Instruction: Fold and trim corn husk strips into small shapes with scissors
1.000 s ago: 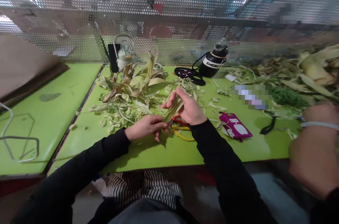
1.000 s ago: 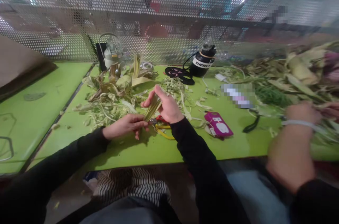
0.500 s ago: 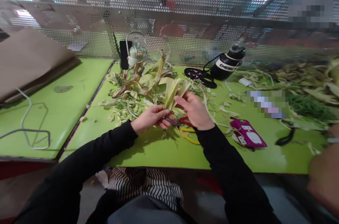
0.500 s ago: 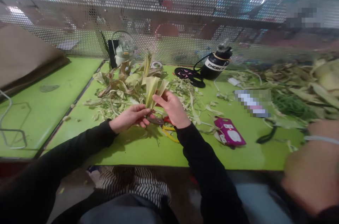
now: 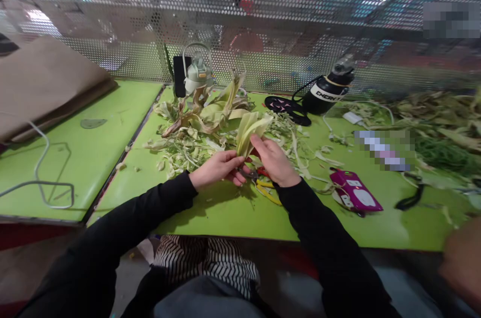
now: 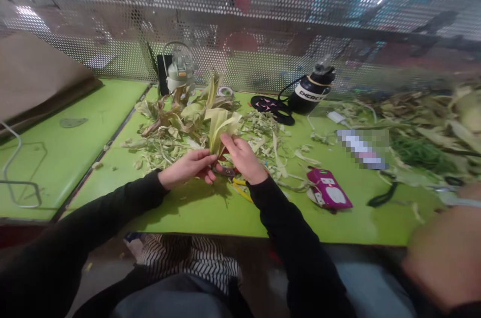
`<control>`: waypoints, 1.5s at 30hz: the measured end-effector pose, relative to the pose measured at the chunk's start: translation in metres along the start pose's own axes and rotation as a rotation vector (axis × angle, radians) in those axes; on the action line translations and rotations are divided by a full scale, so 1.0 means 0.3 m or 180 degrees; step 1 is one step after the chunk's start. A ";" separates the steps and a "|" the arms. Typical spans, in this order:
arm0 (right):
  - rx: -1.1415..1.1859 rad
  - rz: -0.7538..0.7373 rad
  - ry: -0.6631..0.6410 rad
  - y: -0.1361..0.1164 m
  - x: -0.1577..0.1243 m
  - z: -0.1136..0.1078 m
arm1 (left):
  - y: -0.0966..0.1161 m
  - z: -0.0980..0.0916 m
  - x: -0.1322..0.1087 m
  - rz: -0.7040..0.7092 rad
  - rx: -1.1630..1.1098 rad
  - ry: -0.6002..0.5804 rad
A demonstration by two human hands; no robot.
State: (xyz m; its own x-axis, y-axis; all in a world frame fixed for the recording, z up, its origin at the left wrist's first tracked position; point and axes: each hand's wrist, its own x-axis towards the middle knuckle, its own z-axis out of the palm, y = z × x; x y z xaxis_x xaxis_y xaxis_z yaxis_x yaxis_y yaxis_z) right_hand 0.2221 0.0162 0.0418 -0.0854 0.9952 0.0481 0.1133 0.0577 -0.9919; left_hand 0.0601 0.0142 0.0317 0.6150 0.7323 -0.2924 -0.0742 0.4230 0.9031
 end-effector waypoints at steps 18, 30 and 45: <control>0.0054 -0.0111 0.0331 0.007 -0.012 0.020 | -0.035 -0.010 -0.002 0.0282 0.0259 -0.0480; 0.0016 -0.0410 0.1000 0.023 0.005 0.013 | -0.040 -0.027 0.031 0.0220 -0.0906 -0.0421; 0.0215 -0.0791 0.1117 0.034 0.011 0.009 | -0.037 -0.030 0.030 0.0399 -0.0858 -0.0342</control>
State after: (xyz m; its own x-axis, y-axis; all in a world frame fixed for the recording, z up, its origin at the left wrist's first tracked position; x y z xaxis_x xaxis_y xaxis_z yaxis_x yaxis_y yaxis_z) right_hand 0.2202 0.0197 0.0315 0.2410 0.9191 0.3119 0.0659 0.3051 -0.9500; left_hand 0.0593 0.0208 0.0164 0.6664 0.7331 -0.1363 -0.3513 0.4699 0.8098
